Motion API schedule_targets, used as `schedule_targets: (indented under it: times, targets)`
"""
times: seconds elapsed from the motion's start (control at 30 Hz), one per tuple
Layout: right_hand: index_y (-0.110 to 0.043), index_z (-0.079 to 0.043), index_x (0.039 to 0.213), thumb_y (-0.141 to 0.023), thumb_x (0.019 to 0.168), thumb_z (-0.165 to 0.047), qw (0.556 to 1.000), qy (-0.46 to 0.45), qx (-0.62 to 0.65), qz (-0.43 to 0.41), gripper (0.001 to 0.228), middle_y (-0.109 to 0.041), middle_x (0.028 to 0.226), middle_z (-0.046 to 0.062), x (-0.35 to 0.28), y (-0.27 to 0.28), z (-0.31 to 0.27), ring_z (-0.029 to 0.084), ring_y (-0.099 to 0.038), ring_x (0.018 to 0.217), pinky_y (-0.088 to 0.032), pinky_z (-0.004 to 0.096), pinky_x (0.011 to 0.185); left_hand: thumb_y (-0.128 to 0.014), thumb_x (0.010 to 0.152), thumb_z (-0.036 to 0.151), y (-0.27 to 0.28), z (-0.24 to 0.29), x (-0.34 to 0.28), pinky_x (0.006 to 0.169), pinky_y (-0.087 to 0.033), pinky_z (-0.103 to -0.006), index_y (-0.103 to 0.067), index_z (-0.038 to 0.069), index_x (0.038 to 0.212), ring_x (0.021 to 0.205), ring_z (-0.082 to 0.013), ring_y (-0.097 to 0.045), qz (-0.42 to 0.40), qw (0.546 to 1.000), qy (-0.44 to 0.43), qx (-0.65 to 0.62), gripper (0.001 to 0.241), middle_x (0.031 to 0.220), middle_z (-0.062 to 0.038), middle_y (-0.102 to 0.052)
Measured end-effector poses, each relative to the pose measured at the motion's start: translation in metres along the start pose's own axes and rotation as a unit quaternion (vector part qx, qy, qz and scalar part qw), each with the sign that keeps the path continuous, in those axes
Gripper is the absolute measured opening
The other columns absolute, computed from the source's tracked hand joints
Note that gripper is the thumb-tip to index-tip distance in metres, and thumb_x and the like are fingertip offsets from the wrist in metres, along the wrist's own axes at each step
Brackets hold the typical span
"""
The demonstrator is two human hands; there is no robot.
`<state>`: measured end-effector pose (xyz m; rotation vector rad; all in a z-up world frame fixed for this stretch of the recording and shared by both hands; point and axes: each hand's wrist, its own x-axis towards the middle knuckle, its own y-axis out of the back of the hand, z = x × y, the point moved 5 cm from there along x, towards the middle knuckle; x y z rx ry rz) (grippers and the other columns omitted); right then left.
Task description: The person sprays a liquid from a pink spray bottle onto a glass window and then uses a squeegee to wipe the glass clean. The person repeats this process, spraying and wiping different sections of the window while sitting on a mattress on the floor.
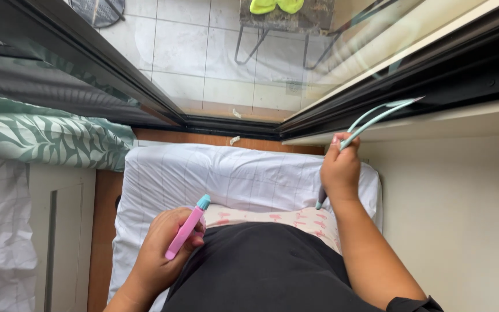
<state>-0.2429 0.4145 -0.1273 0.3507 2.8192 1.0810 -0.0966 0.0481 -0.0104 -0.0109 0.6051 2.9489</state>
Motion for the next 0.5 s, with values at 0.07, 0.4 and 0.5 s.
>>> schedule_targets:
  times: [0.07, 0.4, 0.5]
  targets:
    - [-0.047, -0.006, 0.119, -0.049, 0.118, -0.022, 0.979, 0.177, -0.071, 0.077, 0.016, -0.067, 0.09, 0.009, -0.003, -0.016, 0.011, 0.022, -0.066, 0.071, -0.053, 0.036, 0.061, -0.073, 0.087, 0.018, 0.003, 0.002, -0.003, 0.094, -0.047, -0.0374, -0.065, 0.01, 0.102, 0.096, -0.0233, -0.067, 0.008, 1.0, -0.008, 0.0, 0.019, 0.097, -0.001, -0.071]
    - [-0.051, -0.009, 0.119, -0.052, 0.103, -0.027, 0.958, -0.245, 0.088, -0.124, 0.024, -0.059, 0.07, 0.006, -0.007, -0.046, 0.045, 0.016, -0.054, 0.044, -0.049, 0.036, 0.041, -0.072, 0.087, 0.017, 0.01, -0.011, -0.014, 0.097, -0.045, -0.0383, -0.066, 0.009, 0.107, 0.1, -0.0236, -0.067, 0.038, 0.999, -0.007, 0.014, 0.022, 0.1, -0.001, -0.072]
    - [-0.044, -0.008, 0.124, -0.058, 0.102, -0.028, 0.976, -0.145, 0.129, -0.104, 0.033, -0.06, 0.07, 0.005, -0.002, -0.017, 0.012, 0.012, -0.054, 0.045, -0.049, 0.032, 0.042, -0.071, 0.085, 0.016, 0.009, -0.013, -0.014, 0.097, -0.046, -0.0378, -0.066, 0.01, 0.106, 0.099, -0.0225, -0.068, 0.037, 0.999, 0.004, 0.02, 0.022, 0.099, 0.0, -0.073]
